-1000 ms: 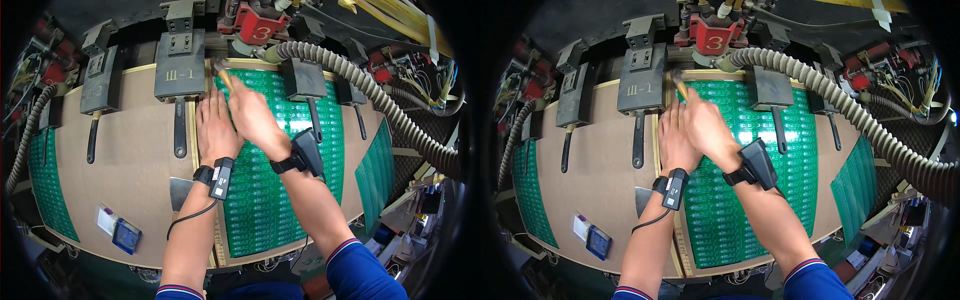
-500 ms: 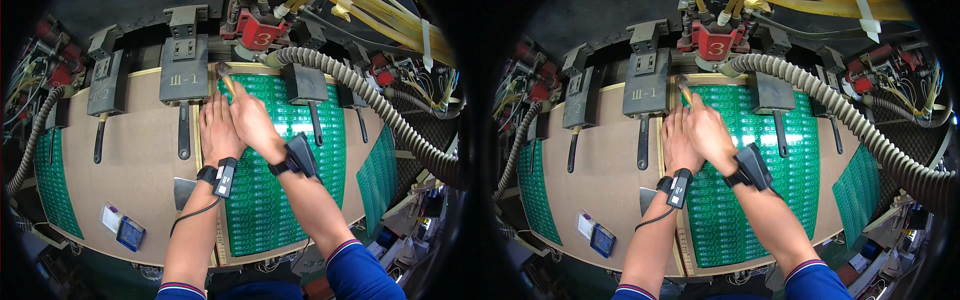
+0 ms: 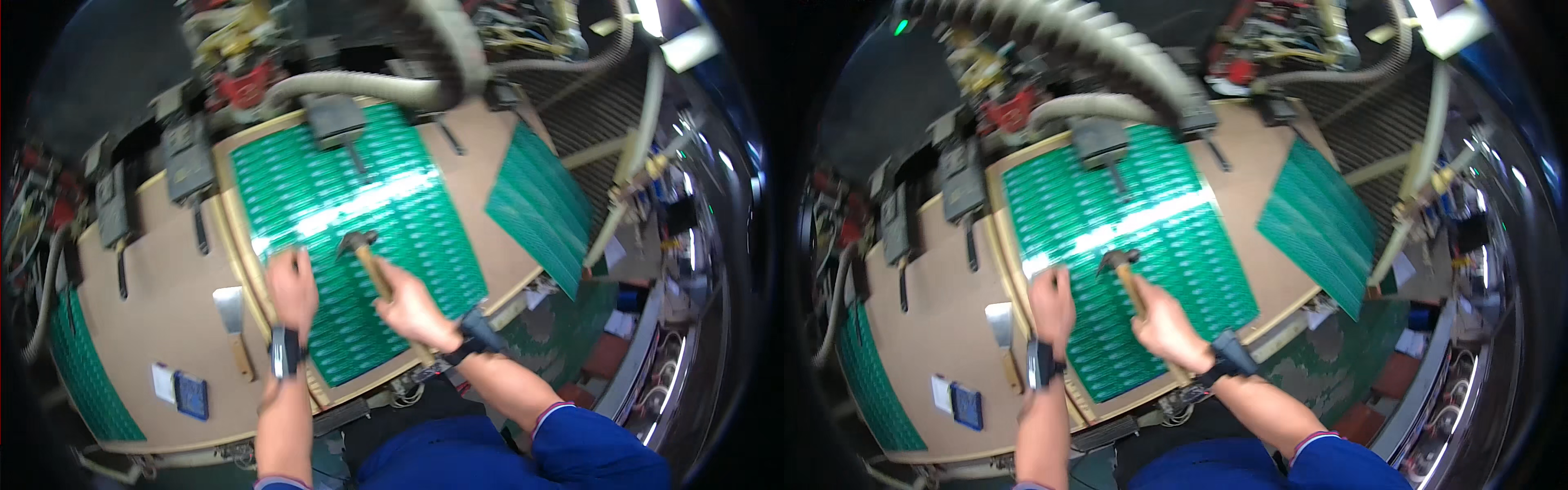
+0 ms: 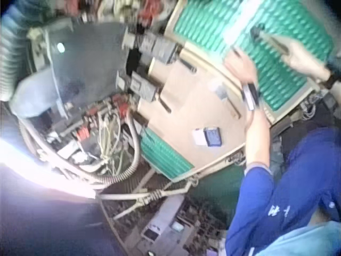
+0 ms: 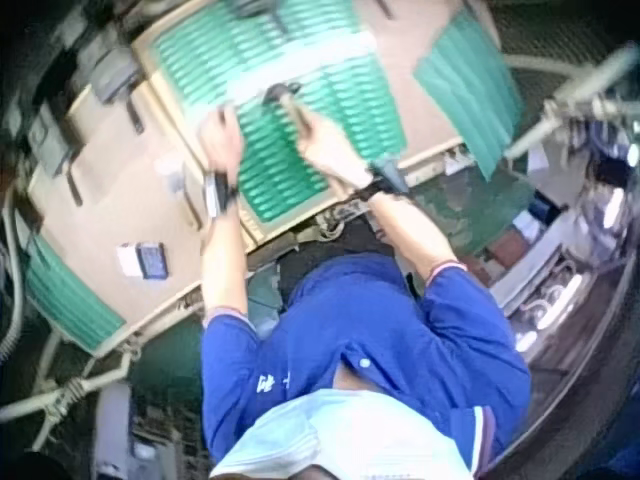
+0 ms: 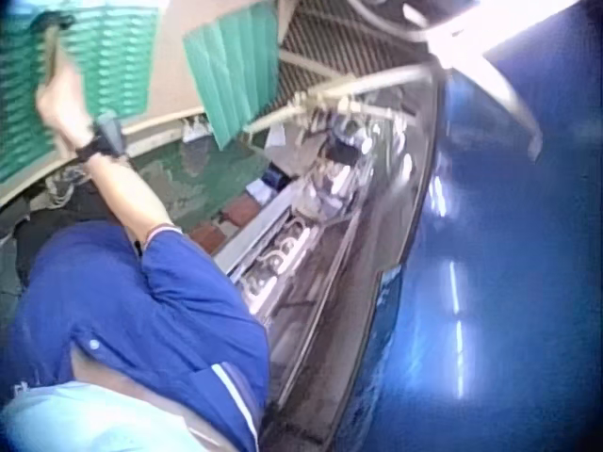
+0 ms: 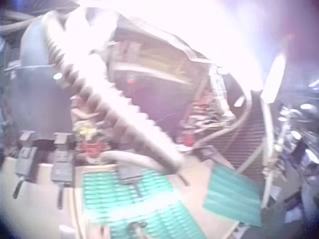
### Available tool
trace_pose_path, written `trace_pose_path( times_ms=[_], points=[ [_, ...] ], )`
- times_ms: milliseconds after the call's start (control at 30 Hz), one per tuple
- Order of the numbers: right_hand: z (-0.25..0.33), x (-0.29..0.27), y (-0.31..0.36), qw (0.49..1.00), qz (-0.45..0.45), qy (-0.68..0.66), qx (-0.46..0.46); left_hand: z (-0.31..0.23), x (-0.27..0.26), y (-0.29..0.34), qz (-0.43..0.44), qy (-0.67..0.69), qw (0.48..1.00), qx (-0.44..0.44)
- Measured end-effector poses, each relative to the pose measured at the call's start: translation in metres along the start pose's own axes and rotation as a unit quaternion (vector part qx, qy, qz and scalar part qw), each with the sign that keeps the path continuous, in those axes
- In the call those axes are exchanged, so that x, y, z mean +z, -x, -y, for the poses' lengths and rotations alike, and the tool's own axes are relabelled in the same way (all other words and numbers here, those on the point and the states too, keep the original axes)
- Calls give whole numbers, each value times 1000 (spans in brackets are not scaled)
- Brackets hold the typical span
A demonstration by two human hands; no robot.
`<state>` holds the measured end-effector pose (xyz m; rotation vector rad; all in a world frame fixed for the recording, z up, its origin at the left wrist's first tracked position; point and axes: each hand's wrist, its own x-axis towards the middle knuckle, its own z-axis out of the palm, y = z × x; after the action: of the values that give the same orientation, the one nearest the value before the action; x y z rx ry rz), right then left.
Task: The person assembles printed circuit board panels by placing components into a mounting jig and securing them with a small hammer.
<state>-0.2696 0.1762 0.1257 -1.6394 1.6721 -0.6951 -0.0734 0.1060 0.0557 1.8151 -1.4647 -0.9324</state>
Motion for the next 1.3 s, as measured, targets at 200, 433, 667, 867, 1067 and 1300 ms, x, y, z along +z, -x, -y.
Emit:
trace_pose_path(
  times_ms=[200, 433, 667, 867, 1067, 1300],
  points=[
    [-10, -24, 82, 960, 230, -155, -41, -18, 43, 165, 100, 448, 830, -318],
    [-197, -196, 151, 987, -29, -12, 159, 16, 52, 167, -1, 317, 923, -217],
    [-476, -402, 248, 853, -371, 86, 357, 7, 50, 225, -207, 7, 977, -45],
    [-605, -435, 279, 833, -330, -203, 395, -105, 184, 322, 91, 207, 926, -303],
    [-513, -444, 242, 750, -232, -495, 371, -193, 259, 371, 322, 27, 932, -163],
    [-439, -440, 267, 728, 57, -587, 349, -214, 288, 386, 303, 79, 936, -158]
  ],
)
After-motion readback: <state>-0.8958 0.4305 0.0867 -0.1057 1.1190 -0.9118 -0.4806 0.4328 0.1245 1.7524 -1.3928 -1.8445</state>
